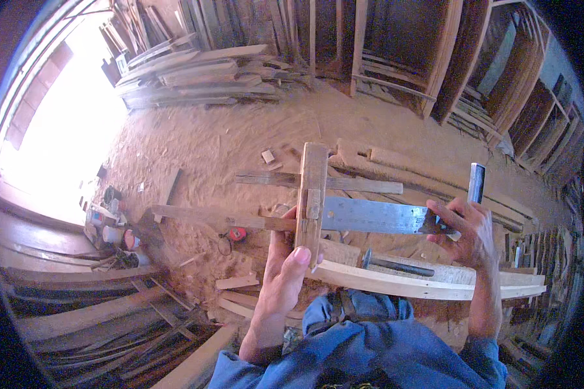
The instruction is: The person measures and marks a wooden plank using a try square and pencil. They align the square on the plank, draw a line, and then reposition the square to mark additional lines on the wood.
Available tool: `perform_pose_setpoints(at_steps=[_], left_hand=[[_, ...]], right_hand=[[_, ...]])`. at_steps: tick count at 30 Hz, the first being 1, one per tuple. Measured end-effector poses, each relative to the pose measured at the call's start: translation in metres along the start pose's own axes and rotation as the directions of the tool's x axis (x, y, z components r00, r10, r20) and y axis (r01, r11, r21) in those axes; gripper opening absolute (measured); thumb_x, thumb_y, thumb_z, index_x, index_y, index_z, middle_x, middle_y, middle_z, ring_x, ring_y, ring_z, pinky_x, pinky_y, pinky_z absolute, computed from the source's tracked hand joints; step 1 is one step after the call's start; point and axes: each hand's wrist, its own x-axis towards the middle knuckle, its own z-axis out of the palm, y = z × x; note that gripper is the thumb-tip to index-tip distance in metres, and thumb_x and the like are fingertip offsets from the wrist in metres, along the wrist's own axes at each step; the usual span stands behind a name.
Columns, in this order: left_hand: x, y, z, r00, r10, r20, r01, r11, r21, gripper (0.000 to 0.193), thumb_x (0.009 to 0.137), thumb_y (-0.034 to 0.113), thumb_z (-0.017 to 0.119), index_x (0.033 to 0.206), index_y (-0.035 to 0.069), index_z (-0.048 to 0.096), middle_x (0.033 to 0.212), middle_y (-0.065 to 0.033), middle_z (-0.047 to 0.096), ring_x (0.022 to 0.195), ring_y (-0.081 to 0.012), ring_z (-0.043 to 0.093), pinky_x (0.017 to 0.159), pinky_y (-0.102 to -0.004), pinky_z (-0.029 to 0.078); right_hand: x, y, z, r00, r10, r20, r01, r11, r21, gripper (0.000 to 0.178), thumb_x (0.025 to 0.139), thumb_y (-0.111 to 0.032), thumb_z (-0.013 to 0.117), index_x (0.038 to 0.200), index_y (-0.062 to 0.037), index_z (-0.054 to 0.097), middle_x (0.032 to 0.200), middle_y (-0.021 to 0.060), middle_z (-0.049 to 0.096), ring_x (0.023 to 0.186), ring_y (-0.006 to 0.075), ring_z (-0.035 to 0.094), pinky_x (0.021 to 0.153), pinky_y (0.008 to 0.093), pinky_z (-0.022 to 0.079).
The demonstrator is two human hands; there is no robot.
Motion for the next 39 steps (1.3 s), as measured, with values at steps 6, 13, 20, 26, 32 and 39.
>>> perform_pose_setpoints(at_steps=[6,13,20,26,32,39], left_hand=[[-0.001,0.001,0.004,0.998,0.022,0.065,-0.022,1.000,0.007,0.091,0.089,0.045,0.068,0.155,-0.002,0.026,0.129,-0.0074,0.048,0.102,-0.0137,0.050,0.084,-0.0296,0.045],[-0.001,-0.006,0.008,0.992,0.115,0.055,-0.119,0.991,0.063,0.081,0.092,0.047,0.067,0.150,0.002,0.034,0.127,-0.0101,0.057,0.101,-0.0195,0.058,0.078,-0.0324,0.045],[-0.005,0.004,0.021,0.998,0.040,0.050,-0.046,0.991,0.122,0.105,0.086,0.056,0.072,0.155,-0.005,0.023,0.150,-0.0165,0.040,0.142,-0.0266,0.037,0.117,-0.0412,0.029],[-0.001,-0.001,0.020,0.988,0.127,0.088,-0.140,0.979,0.151,0.093,0.088,0.053,0.069,0.154,0.000,0.029,0.141,-0.0162,0.048,0.127,-0.0272,0.048,0.105,-0.0400,0.039],[0.053,-0.057,-0.026,0.948,0.163,0.273,0.088,0.690,-0.719,0.060,0.095,0.050,0.053,0.141,0.011,0.047,0.121,-0.0090,0.063,0.087,-0.0224,0.061,0.072,-0.0315,0.052],[0.116,-0.142,-0.110,0.997,-0.004,-0.075,-0.070,0.297,-0.952,0.068,0.086,0.051,0.056,0.131,-0.001,0.052,0.101,-0.0178,0.054,0.069,-0.0194,0.043,0.057,-0.0280,0.037]], right_hand=[[-0.008,0.006,0.000,1.000,0.003,-0.019,-0.003,1.000,0.027,0.066,0.075,-0.043,0.083,0.137,-0.0297,0.063,0.083,-0.0002,0.061,0.070,0.0243,0.062,0.065,0.0404,0.050],[-0.016,0.008,-0.005,0.999,0.038,0.003,-0.038,0.999,0.023,0.066,0.077,-0.045,0.081,0.138,-0.0294,0.063,0.084,-0.0007,0.061,0.073,0.0244,0.062,0.068,0.0422,0.049],[-0.022,0.009,-0.006,0.999,0.037,-0.027,-0.037,0.999,-0.009,0.065,0.078,-0.047,0.079,0.139,-0.0283,0.063,0.083,-0.0017,0.060,0.073,0.0223,0.060,0.069,0.0400,0.046],[-0.023,0.012,-0.005,0.998,0.038,-0.046,-0.037,0.999,0.012,0.066,0.076,-0.045,0.082,0.136,-0.0251,0.065,0.083,-0.0009,0.061,0.074,0.0226,0.061,0.069,0.0414,0.047],[-0.040,0.013,-0.005,0.975,0.124,-0.187,-0.113,0.991,0.067,0.065,0.073,-0.043,0.084,0.132,-0.0199,0.068,0.086,0.0027,0.065,0.077,0.0258,0.064,0.071,0.0428,0.050],[-0.058,0.017,-0.010,0.967,0.173,-0.186,-0.169,0.985,0.037,0.064,0.076,-0.037,0.085,0.132,-0.0137,0.068,0.086,0.0072,0.067,0.075,0.0278,0.063,0.068,0.0406,0.050]])
